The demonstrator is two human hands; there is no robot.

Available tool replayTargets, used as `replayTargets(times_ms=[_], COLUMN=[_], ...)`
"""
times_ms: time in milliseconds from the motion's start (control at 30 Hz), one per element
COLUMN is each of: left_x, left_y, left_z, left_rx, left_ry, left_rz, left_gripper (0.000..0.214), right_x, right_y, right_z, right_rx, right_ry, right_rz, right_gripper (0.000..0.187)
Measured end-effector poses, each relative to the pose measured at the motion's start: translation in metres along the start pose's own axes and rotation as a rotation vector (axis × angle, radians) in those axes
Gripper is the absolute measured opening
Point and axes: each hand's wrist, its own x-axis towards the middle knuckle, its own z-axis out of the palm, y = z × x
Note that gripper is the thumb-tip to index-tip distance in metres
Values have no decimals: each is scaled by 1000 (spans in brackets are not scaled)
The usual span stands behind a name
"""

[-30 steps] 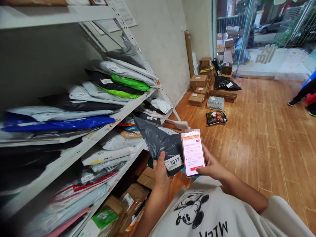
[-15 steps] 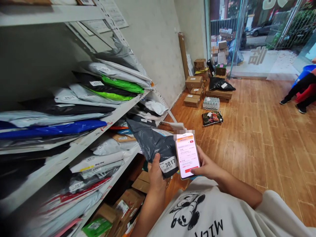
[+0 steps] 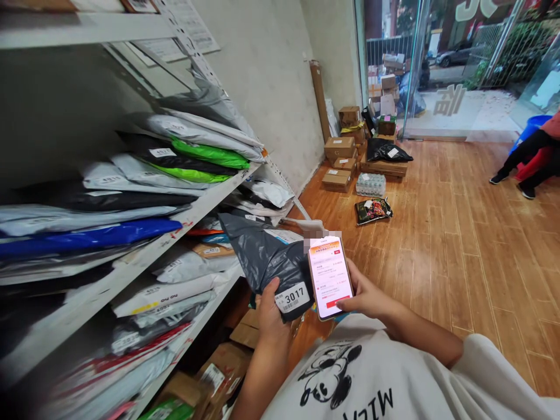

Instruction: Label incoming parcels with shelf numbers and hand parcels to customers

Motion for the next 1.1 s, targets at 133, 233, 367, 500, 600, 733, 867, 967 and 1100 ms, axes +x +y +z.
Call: replayTargets(times_ms=[133,233,367,500,600,733,867,967,1100], left_x=[2,2,1,3,6,9,11,15,27], left_y=[1,2,4,5,4,4,4,2,-4], left_z=[-3,-3,1,3,3,3,4,2,-6], left_rx=[-11,7,25,30,8,-13,26,98,213], left_ry=[-27,-47,-28,-16,-6,-12,13,39,-2], left_rz=[-20,-4,-21,-21,-28,-4,-39,-28,61], left_gripper=[32,30,34,36,37,36,37,37,42], right_x=[0,0,1,4,5,7,8,8,7], right_y=[0,1,1,1,1,0,-1,-1,-1], right_z=[-1,-1,-2,-2,-3,-3,-4,-5,-5], right_rx=[-5,-11,-19,-20,-20,-10,5,17,46], right_ry=[-4,1,13,13,15,24,18,32,47], right_rz=[-3,2,-4,-12,-8,-7,-6,-7,9], right_gripper=[99,98,96,93,91,89,92,95,95])
